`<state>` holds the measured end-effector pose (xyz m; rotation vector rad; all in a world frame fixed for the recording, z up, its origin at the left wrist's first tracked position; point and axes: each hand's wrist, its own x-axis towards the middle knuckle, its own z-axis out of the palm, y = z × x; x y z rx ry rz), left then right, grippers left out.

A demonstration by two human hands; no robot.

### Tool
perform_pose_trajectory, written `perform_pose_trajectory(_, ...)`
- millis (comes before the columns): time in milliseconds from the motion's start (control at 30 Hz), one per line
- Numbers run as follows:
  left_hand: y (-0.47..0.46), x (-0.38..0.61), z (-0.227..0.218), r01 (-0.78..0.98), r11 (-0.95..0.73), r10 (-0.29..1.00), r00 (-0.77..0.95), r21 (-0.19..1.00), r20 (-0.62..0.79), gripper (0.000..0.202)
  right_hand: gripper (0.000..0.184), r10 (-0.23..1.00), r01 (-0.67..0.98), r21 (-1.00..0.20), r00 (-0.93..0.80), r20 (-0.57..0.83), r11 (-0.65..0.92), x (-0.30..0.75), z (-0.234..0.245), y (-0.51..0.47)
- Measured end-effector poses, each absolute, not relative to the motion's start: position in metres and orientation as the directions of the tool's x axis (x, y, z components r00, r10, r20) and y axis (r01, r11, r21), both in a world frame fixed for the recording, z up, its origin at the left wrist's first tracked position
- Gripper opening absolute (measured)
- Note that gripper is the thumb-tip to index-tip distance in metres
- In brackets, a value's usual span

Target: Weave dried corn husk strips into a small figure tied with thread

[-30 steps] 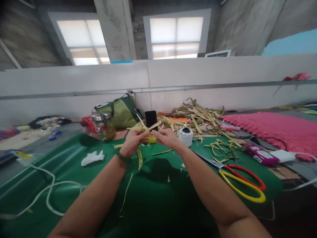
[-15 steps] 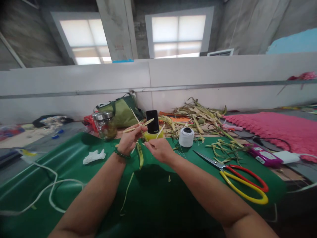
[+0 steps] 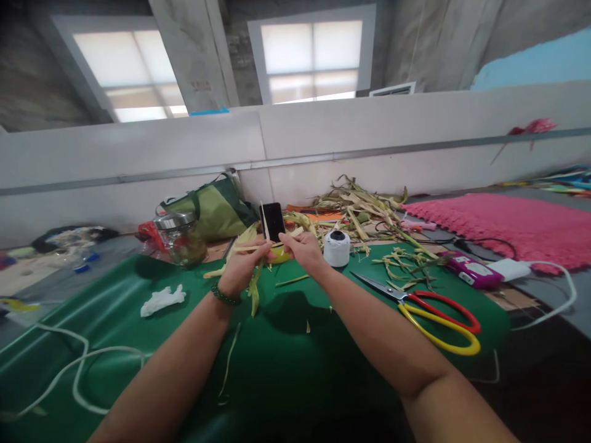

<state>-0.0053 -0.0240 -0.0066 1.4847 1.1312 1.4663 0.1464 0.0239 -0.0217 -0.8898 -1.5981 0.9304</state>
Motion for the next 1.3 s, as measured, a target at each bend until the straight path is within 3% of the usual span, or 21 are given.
perform_pose_trajectory(67,-0.024,-0.006,-0.005,0.114,-0.323,0.941,-0.070,0.939,0.332,0.024,0.046,0.898,0.146,-0.890,-0.155,0.411,0.432,0.153,-0.020,0.030)
perform_pose_trajectory(167,-0.024,-0.003,-0.005,0.130,-0.307,0.948,-0.047,0.943,0.315,0.021,0.034,0.799,0.195,-0.782,-0.018,0.601,0.592,0.162,-0.015,0.035)
perform_pose_trajectory(233,-0.026,0.001,-0.007,0.122,-0.322,0.946,0.010,0.939,0.323,0.020,0.028,0.730,0.199,-0.705,-0.111,0.674,0.681,0.163,-0.011,0.031)
perform_pose_trajectory(333,-0.029,0.008,-0.008,0.123,-0.370,0.927,0.121,0.921,0.356,0.018,0.027,0.677,0.165,-0.669,-0.353,0.646,0.724,0.159,-0.009,0.021)
perform_pose_trajectory(400,-0.031,0.010,-0.010,0.141,-0.393,0.912,0.184,0.909,0.366,0.019,0.030,0.655,0.163,-0.649,-0.371,0.658,0.743,0.157,-0.009,0.018)
perform_pose_trajectory(500,-0.028,0.008,-0.013,0.169,-0.388,0.914,0.201,0.906,0.354,0.023,0.034,0.677,0.197,-0.649,-0.260,0.688,0.735,0.157,-0.010,0.017)
perform_pose_trajectory(633,-0.020,0.002,-0.016,0.042,-0.327,0.945,-0.018,0.944,0.328,0.032,0.039,0.683,0.266,-0.657,-0.007,0.730,0.705,0.153,-0.015,0.012)
perform_pose_trajectory(700,-0.020,0.001,-0.015,-0.152,-0.317,0.948,-0.064,0.936,0.311,0.043,0.048,0.727,0.255,-0.687,-0.113,0.678,0.680,0.145,-0.020,0.008)
perform_pose_trajectory(767,-0.022,0.004,-0.015,-0.288,-0.331,0.940,-0.021,0.899,0.340,0.051,0.056,0.786,0.181,-0.777,-0.301,0.540,0.603,0.135,-0.025,0.007)
perform_pose_trajectory(833,-0.026,0.008,-0.014,-0.320,-0.356,0.920,0.046,0.878,0.390,0.055,0.055,0.809,0.089,-0.859,-0.397,0.434,0.504,0.128,-0.028,0.009)
perform_pose_trajectory(933,-0.030,0.011,-0.015,-0.317,-0.371,0.897,0.121,0.873,0.425,0.056,0.043,0.811,0.032,-0.877,-0.398,0.429,0.480,0.129,-0.027,0.015)
perform_pose_trajectory(1067,-0.025,0.006,-0.014,-0.189,-0.365,0.921,0.071,0.912,0.383,0.057,0.027,0.738,0.310,-0.671,-0.336,0.585,0.673,0.141,-0.022,0.013)
perform_pose_trajectory(1167,-0.021,0.000,-0.012,-0.024,-0.368,0.930,-0.022,0.929,0.368,0.047,0.015,0.661,0.477,-0.468,-0.422,0.621,0.744,0.143,-0.021,0.007)
perform_pose_trajectory(1300,-0.018,-0.004,-0.012,0.030,-0.337,0.935,-0.107,0.941,0.339,0.037,0.019,0.679,0.570,-0.402,-0.440,0.587,0.717,0.139,-0.021,0.001)
